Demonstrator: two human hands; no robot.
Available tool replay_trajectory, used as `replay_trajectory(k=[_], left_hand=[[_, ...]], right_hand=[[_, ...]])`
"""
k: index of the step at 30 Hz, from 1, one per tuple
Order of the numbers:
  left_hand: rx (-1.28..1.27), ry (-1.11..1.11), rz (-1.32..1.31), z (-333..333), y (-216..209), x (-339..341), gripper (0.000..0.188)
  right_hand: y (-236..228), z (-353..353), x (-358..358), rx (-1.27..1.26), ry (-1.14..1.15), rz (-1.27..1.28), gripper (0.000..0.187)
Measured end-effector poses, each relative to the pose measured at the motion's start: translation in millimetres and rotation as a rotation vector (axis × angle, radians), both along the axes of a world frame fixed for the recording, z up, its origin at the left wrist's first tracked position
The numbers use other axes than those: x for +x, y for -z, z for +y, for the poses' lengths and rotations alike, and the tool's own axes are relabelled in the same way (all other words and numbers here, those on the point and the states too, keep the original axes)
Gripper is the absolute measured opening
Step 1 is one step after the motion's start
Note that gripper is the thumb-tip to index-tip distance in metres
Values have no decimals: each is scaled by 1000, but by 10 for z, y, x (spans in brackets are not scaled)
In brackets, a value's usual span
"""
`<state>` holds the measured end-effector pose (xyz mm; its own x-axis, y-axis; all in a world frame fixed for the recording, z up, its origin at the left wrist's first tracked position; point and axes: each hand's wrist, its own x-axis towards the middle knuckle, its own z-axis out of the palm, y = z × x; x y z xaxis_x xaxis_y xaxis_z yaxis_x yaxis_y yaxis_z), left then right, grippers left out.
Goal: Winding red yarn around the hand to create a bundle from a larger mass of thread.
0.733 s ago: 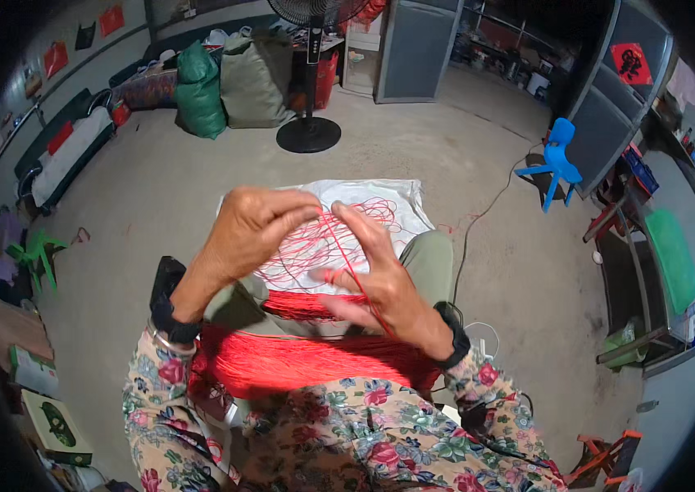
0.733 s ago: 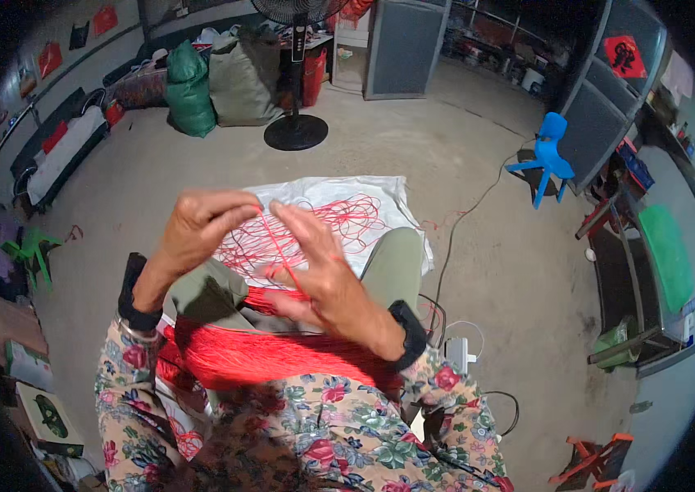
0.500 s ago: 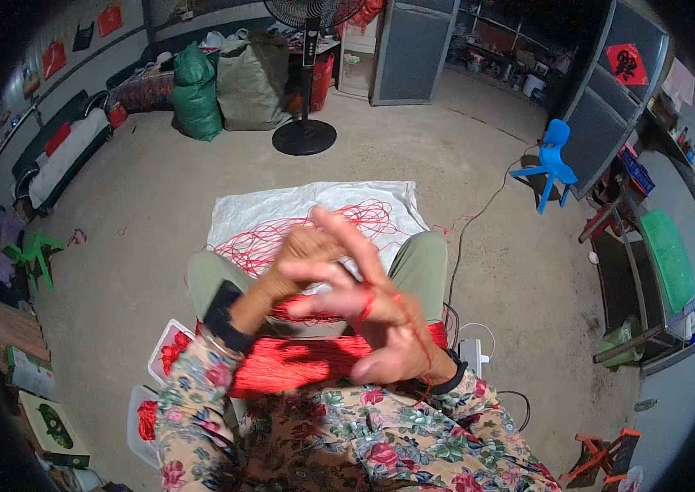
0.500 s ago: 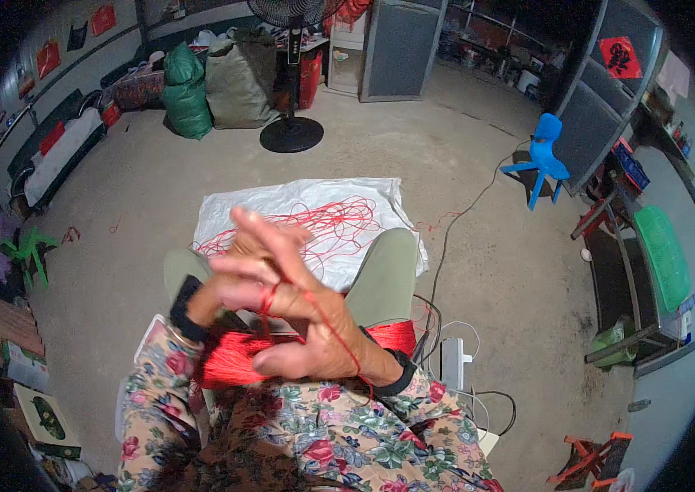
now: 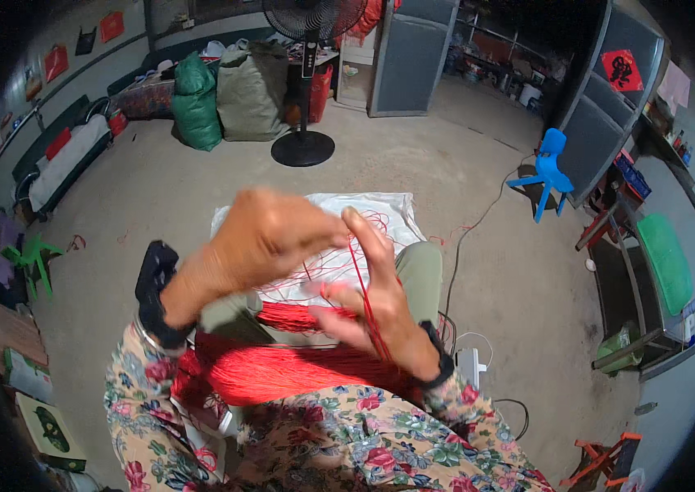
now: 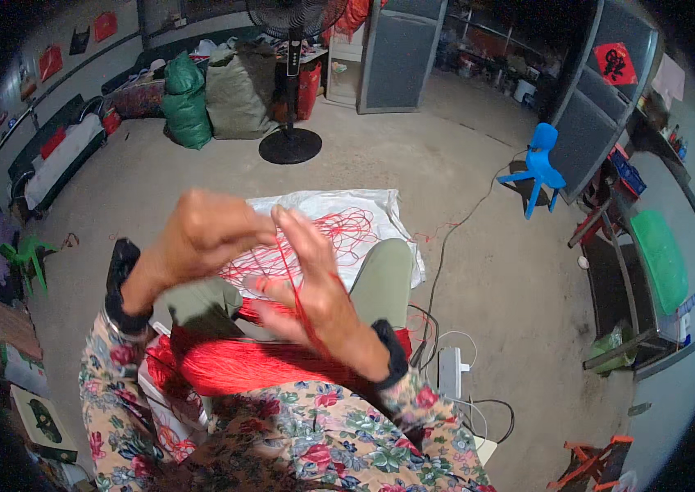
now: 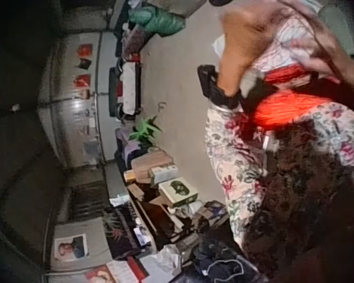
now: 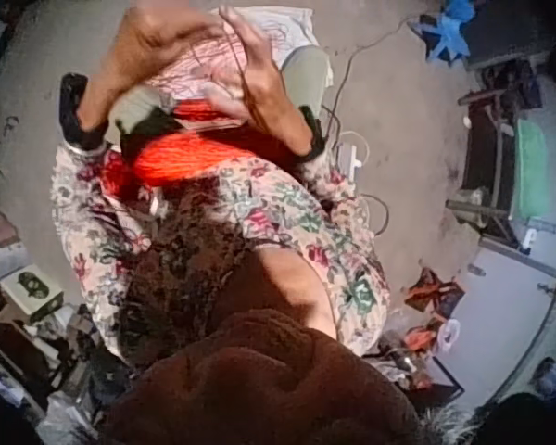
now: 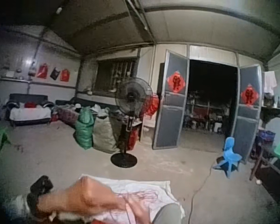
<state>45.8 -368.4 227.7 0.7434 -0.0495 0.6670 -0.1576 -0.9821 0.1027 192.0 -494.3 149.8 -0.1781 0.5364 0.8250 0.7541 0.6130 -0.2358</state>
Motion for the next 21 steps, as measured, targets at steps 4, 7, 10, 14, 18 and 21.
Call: replay_trajectory(k=[4,7,10,14,18,21], left_hand=[[-665,-46,68,254,69,115,13],[-592,254,-14,93,843,436,18],[-392,281,332,-602,1535,331,14],[-150,309,429,-935,802,195,4],[155,46,109,-329,85,43,17],[-175,18,8,184,-59,-9,9]], right_hand=[[-283,-415,-215,-165,-346,416,35],[-360,-389,-179,-193,-802,926,29],[-562,-42,59,16,-623,1320,24],[-56,507,477,215,347,428,27],[99,192,298,54,182,32,25],[-70,-231,-111,-125,-73,173,18]])
